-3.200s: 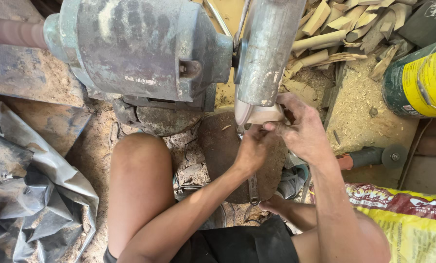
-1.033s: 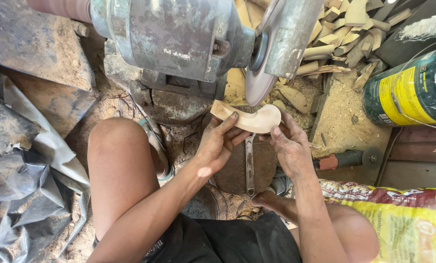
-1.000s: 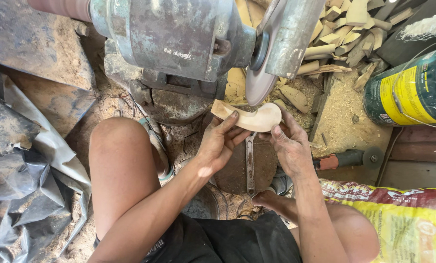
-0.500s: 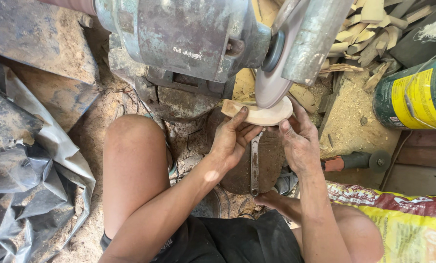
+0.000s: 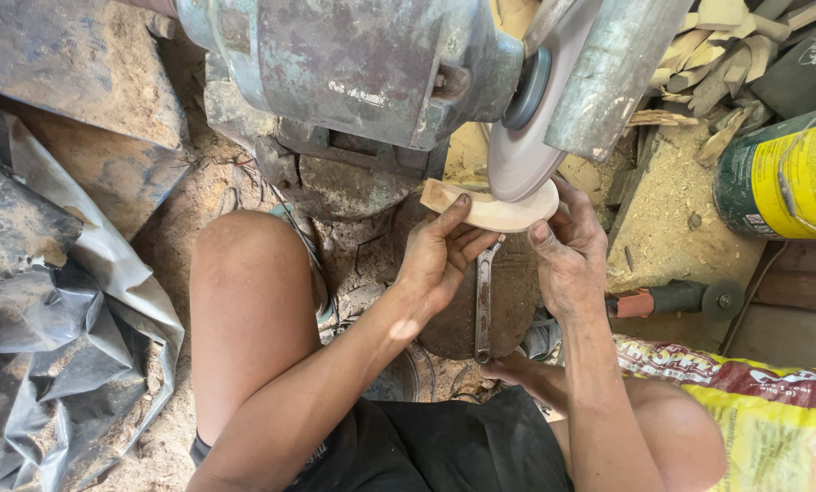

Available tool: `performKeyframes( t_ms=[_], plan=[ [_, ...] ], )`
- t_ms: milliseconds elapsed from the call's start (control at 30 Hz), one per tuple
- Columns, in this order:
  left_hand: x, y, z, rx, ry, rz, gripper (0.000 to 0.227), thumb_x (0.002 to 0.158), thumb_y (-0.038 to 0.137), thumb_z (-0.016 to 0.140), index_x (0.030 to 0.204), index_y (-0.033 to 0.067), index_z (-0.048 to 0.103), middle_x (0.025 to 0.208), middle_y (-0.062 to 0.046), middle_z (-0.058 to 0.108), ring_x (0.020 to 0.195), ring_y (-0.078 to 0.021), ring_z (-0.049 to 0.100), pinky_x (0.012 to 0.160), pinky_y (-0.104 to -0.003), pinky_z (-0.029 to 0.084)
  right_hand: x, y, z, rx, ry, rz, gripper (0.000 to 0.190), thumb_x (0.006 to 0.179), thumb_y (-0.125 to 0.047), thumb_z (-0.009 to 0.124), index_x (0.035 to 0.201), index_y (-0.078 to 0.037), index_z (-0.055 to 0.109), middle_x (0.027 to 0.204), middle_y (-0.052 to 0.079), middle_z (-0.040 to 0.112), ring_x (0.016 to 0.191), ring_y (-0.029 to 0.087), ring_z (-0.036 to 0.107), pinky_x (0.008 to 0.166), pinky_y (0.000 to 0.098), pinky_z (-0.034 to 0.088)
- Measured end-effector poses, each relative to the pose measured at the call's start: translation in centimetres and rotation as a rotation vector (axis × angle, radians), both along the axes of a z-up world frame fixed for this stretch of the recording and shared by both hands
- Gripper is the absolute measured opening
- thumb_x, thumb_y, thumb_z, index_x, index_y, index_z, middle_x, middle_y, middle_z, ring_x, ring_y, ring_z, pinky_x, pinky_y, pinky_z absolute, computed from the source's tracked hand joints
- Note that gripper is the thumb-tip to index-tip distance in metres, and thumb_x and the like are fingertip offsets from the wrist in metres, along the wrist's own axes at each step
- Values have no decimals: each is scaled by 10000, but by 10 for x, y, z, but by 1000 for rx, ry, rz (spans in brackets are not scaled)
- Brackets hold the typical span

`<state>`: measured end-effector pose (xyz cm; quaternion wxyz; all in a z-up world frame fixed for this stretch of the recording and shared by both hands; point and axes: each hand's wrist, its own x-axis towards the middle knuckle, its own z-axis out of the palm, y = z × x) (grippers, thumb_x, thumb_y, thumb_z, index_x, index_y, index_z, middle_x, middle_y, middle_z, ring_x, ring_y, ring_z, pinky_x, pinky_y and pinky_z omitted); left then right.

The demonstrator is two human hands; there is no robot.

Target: The person holds a curved wooden piece against a rotating grinding wheel, rotating and repositioning the piece to smooth its surfaces. The person continues to grind different edges and faces of the wood throughout the clip.

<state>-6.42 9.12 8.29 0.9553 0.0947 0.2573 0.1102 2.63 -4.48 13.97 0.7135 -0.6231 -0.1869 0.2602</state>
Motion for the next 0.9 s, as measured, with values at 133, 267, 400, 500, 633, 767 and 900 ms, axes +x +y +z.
performKeyframes(
  t_ms=[133, 267, 400, 500, 633, 767, 900],
  plan=[
    [-1, 1, 0, 17, 7, -10, 470, 994, 216, 621, 1299, -111, 479, 1209, -238, 629, 1147, -290, 667, 1013, -380, 596, 0, 0, -2, 12, -15, 7, 862, 875, -304, 855, 1525, 66, 426, 1370, 176, 628, 1306, 228, 573, 1169, 376, 426],
    [-1, 2, -2, 21, 6, -18, 455, 995, 219, 614, 1294, -102, 491, 1203, -229, 641, 1131, -283, 676, 999, -373, 599, -1, -1, -3, 24, -28, 8, 852, 877, -297, 854, 1516, 68, 425, 1376, 171, 631, 1315, 222, 578, 1173, 374, 428],
    [-3, 2, -5, 12, -22, -17, 461, 1001, 220, 613, 1310, -101, 494, 1202, -219, 645, 1120, -271, 677, 988, -369, 600, -2, -1, -4, 7, -36, 2, 845, 878, -290, 856, 1513, 70, 430, 1366, 170, 634, 1305, 221, 581, 1164, 373, 434],
    [-5, 2, -6, 12, 2, -21, 449, 1002, 216, 609, 1310, -87, 488, 1199, -219, 642, 1118, -271, 678, 994, -370, 599, -3, -2, -5, -25, -46, -6, 844, 870, -295, 850, 1511, 66, 435, 1356, 170, 648, 1290, 219, 594, 1156, 372, 440],
    [-6, 3, -4, 24, 33, -31, 459, 995, 220, 615, 1304, -93, 481, 1190, -228, 646, 1114, -280, 685, 998, -371, 603, -3, -3, -9, -3, -43, 6, 838, 869, -274, 855, 1505, 74, 435, 1360, 170, 650, 1296, 221, 600, 1158, 383, 449],
    [-9, 6, -1, 44, 45, -33, 485, 979, 217, 621, 1331, -66, 444, 1200, -224, 640, 1114, -279, 686, 1006, -376, 599, -3, -5, -14, -22, -6, -4, 848, 861, -248, 843, 1525, 78, 429, 1332, 205, 656, 1234, 243, 605, 1094, 406, 469],
    [-18, 9, 4, 131, 30, -27, 503, 980, 216, 618, 1363, -42, 417, 1233, -197, 632, 1137, -274, 679, 1020, -390, 590, -11, -9, -13, -118, -8, 13, 828, 874, -209, 801, 1535, 63, 381, 1374, 210, 624, 1278, 244, 591, 1126, 399, 482]
  ],
)
